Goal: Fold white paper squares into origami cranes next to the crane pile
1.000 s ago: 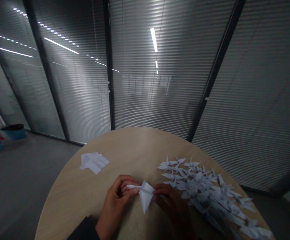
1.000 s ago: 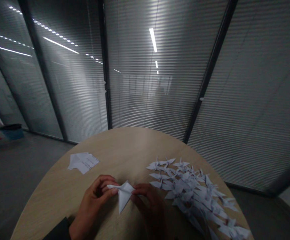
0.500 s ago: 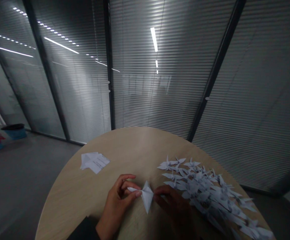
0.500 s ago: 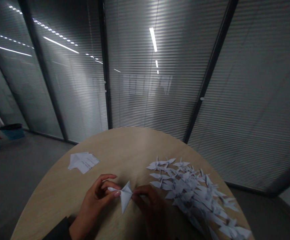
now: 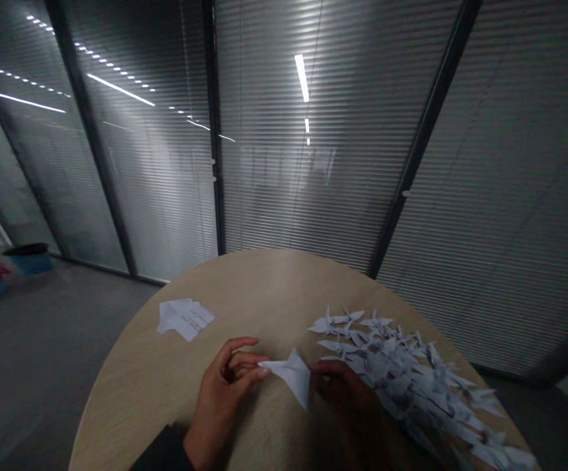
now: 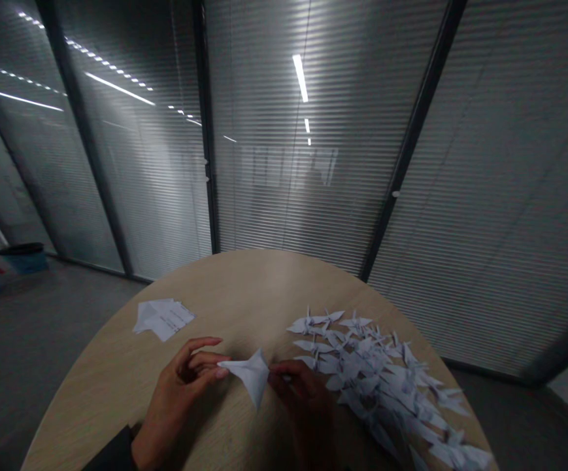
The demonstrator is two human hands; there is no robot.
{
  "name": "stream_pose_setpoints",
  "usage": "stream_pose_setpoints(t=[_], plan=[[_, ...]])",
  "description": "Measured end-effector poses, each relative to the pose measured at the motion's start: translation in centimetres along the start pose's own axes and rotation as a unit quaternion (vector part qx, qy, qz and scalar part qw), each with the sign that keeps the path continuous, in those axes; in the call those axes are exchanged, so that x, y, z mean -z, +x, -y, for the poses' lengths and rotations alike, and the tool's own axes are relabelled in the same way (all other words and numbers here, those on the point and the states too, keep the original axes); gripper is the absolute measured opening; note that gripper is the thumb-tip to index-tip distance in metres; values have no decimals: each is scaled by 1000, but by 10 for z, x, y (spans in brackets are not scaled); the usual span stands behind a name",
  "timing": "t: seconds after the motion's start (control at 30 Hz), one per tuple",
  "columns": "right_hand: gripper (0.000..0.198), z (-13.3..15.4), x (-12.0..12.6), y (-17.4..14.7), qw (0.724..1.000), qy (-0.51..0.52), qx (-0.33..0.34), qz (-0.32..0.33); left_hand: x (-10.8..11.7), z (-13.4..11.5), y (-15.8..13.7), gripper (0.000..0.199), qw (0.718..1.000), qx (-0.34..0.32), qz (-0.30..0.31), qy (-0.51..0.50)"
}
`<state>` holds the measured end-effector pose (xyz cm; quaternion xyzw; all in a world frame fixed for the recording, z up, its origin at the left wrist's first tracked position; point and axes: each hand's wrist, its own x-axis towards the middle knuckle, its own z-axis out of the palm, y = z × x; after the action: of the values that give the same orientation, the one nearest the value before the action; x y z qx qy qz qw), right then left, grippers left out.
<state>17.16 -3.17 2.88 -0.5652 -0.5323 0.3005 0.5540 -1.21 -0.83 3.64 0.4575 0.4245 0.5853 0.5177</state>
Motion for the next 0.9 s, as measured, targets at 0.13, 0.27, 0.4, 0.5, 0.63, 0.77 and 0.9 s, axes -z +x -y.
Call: stream_pose_setpoints(t=[0.13,0.27,0.4,0.5,0.63,0.77,0.9], plan=[[21,0,0,0,1000,-2,12,8,0,-2,-2,34,1000,-8,-13,15],[21,0,-1,0,1000,-2,11,5,1,-2,-2,25,999,-27,-16,42],[20,-1,-2,0,1000,-10,16,-14,3,-1,-2,12,995,-51,5,86],[18,-5,-2,0,999,-15,29,-17,4,1,-3,11,994,-51,6,92],[17,-8,-2,0,999,-14,33,-11,4,2,-4,9,994,-54,-4,97],[18,-11,-2,1,999,-13,36,-7,4,0,-5,9,992,-62,0,108],[18,-14,-2,2,999,-12,38,-6,4,-2,-6,10,989,-73,3,126]])
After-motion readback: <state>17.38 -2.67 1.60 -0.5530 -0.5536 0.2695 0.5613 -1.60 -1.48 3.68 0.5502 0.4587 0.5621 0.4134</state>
